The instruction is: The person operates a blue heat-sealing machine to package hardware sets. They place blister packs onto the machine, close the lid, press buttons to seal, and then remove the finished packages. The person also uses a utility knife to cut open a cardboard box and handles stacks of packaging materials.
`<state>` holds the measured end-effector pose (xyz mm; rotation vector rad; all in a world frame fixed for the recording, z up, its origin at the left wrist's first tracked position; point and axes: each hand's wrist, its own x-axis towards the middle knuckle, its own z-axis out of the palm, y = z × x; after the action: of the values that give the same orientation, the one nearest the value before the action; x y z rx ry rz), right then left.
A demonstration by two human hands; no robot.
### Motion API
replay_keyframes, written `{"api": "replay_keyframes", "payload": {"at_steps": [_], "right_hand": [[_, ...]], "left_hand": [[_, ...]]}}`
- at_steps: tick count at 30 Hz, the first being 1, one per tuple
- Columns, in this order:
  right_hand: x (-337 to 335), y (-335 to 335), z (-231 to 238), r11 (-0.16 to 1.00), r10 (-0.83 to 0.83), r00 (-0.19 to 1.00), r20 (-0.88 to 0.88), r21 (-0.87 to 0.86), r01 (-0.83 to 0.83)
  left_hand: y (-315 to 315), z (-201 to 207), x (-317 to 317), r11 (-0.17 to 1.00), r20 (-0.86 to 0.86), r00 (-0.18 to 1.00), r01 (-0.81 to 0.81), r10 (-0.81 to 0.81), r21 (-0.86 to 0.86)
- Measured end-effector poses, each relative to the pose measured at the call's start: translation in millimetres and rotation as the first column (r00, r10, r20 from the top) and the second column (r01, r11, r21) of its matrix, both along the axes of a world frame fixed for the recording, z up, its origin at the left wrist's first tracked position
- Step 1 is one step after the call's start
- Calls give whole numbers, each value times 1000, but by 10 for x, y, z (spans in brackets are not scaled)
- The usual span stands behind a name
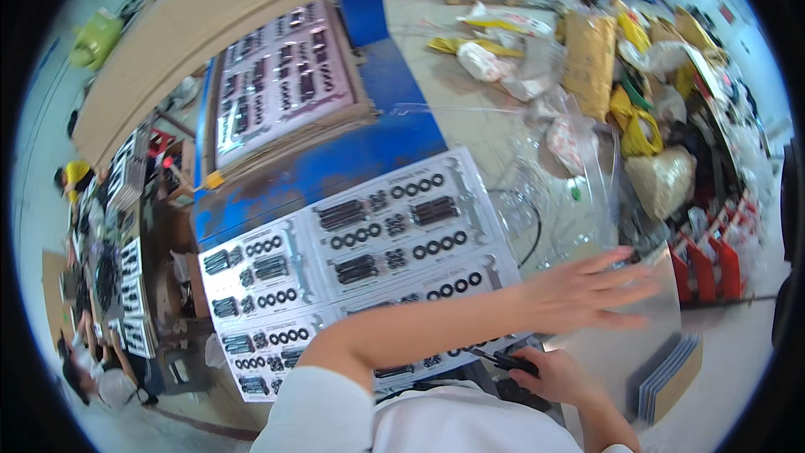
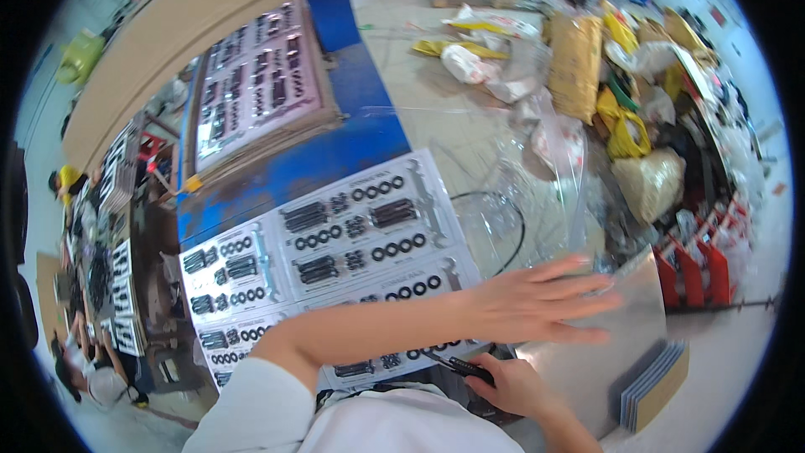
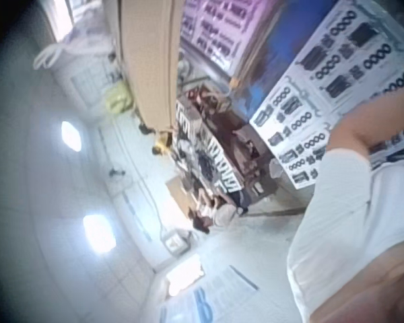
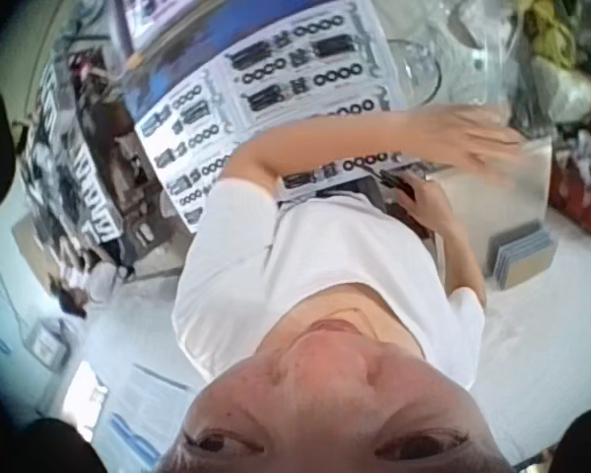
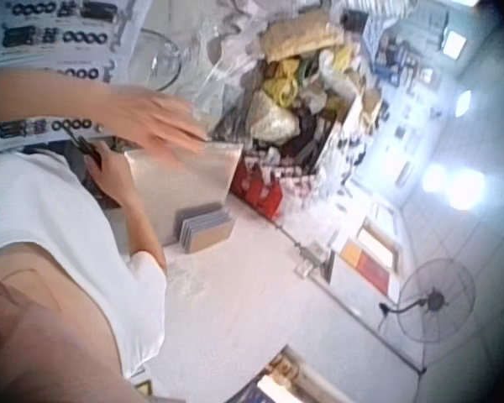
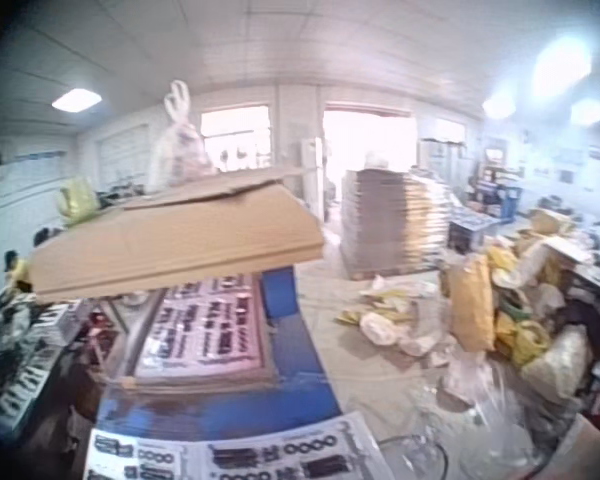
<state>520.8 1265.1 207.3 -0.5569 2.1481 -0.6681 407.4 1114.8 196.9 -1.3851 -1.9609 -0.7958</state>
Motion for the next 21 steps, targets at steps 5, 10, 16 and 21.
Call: {"api": "replay_keyframes", "payload": {"at_steps": [5,10,16,21], "right_hand": [[-137,-530,-220,982,20,995,94,-190,-2],[-164,-1617,-387,945,198,980,5,-267,-190],[239,-3418,-401,823,448,868,-216,-280,-494],[994,-4804,-784,570,353,587,-728,-330,-752]], "left_hand": [[-2172,-847,1394,317,939,286,-923,193,216],[-3891,-903,3600,-457,394,-562,-825,727,-334],[-4029,-1259,4221,-391,742,-558,-819,372,-420],[-3999,-926,4062,-339,879,-462,-850,116,-402]]}}
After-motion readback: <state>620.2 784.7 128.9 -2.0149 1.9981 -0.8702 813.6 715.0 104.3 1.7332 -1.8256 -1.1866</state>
